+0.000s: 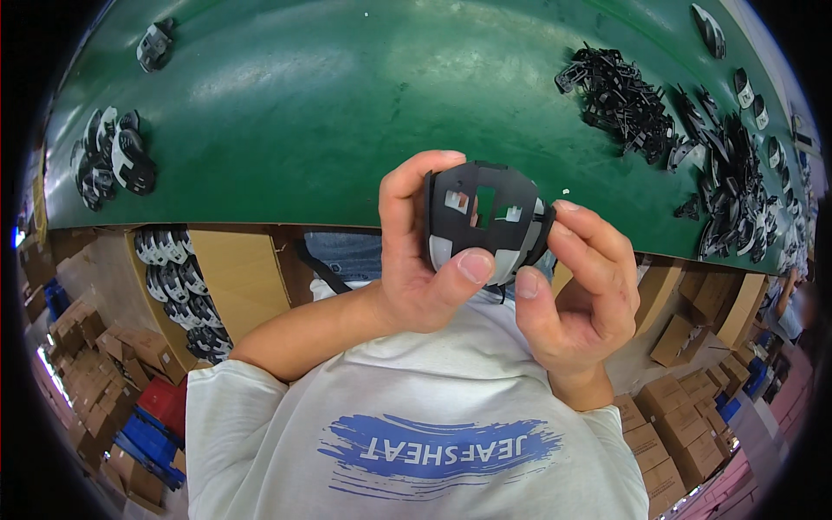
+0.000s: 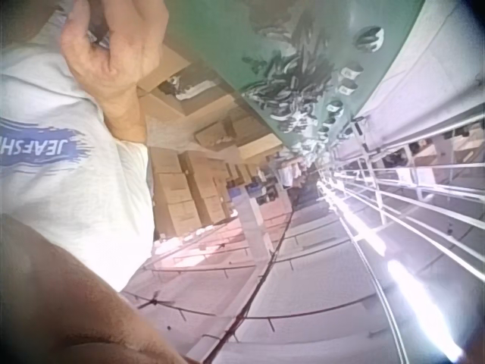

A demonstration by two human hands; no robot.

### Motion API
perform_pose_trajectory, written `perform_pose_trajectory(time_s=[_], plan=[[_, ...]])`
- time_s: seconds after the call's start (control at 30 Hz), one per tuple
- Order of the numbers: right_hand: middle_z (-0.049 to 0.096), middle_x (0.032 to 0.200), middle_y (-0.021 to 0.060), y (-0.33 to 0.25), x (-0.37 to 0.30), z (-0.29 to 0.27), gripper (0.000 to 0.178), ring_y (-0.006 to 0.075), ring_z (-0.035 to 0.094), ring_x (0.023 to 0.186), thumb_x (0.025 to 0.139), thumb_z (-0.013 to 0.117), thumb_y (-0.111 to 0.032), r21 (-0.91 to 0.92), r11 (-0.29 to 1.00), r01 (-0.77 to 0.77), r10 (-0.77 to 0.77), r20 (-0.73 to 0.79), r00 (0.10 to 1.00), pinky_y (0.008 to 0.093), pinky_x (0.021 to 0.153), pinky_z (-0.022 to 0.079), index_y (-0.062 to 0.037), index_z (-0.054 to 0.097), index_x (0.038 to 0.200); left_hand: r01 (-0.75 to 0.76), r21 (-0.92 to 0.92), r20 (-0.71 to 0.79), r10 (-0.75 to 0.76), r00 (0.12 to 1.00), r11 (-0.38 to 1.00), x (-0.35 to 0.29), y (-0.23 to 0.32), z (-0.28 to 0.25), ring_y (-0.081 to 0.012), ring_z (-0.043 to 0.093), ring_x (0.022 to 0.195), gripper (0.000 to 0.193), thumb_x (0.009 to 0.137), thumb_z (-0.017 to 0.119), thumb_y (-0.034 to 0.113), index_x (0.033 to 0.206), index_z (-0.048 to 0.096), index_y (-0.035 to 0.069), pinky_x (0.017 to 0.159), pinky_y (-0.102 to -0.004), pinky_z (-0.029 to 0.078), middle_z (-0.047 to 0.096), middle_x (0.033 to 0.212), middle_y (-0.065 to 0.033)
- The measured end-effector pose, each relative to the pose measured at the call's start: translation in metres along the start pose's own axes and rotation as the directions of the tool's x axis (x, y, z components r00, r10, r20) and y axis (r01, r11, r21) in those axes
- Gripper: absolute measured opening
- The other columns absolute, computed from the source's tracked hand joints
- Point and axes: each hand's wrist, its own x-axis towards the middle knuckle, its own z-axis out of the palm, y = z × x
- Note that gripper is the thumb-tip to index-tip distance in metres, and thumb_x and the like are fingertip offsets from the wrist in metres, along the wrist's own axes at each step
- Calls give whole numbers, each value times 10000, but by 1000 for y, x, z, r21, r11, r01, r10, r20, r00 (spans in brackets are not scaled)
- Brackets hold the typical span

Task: The person assembles computer mouse shells by attaching plastic pieces and internal components into the frames by hand, placing the assembled mouse shells into a cardboard box.

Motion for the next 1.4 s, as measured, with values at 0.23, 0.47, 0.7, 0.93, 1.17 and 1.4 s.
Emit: perform_pose_trajectory(time_s=[0.23, 0.47, 0.7, 0.93, 1.17, 1.4], plan=[[722, 1173, 260, -2, -3, -2, 430, 297, 736, 1007, 749, 886, -32, 70, 998, -5, 9, -51, 999, 366, 820, 647, 54, 736, 1143, -35, -128, -19, 32, 999, 991, -5, 0, 4, -120, 576, 899, 789, 973, 764, 277, 1542, 273, 34, 797, -297, 514, 593, 1167, -108], [709, 1194, 244, -9, -2, -14, 460, 299, 726, 1023, 743, 897, -51, 48, 999, 2, 2, -79, 997, 360, 819, 638, 34, 732, 1164, -70, -34, -6, 70, 998, 997, -9, -3, 6, -137, 601, 939, 938, 924, 798, 477, 1549, 260, 31, 767, -271, 519, 583, 1193, -127], [728, 1158, 241, -13, 9, -17, 420, 289, 750, 985, 745, 915, -42, 74, 997, -34, 30, 52, 998, 366, 811, 654, 33, 750, 1123, -88, -143, 34, 94, 995, 986, -2, -6, 8, -136, 641, 914, 841, 975, 774, 324, 1555, 235, 43, 743, -284, 545, 624, 1202, -147], [717, 1197, 204, -12, 6, -14, 430, 281, 739, 990, 743, 940, -45, 24, 998, -61, 59, 77, 995, 349, 803, 651, 13, 768, 1134, -92, 61, 110, 84, 990, 994, -4, -7, -1, -117, 578, 863, 791, 986, 746, 297, 1553, 252, 55, 734, -285, 513, 601, 1146, -119], [635, 1333, 165, 17, -14, 8, 514, 287, 627, 1181, 778, 949, -134, 480, 849, -223, 247, 14, 969, 425, 1009, 524, -19, 726, 1226, 421, -143, 44, -419, 907, 896, -13, 7, 10, -228, 586, 1248, 865, 975, 683, 528, 1596, 231, 129, 1034, -405, 532, 513, 1380, -126], [504, 1577, 183, 22, -11, 14, 997, 291, 515, 1438, 872, 838, -557, 753, 304, -584, 391, 460, 797, 450, 1232, 374, 21, 439, 1579, 530, -276, 185, -497, 848, 802, -6, 17, 17, -201, 518, 1309, 729, 1039, 638, 378, 1576, 259, 65, 1123, -395, 426, 496, 1434, -143]])
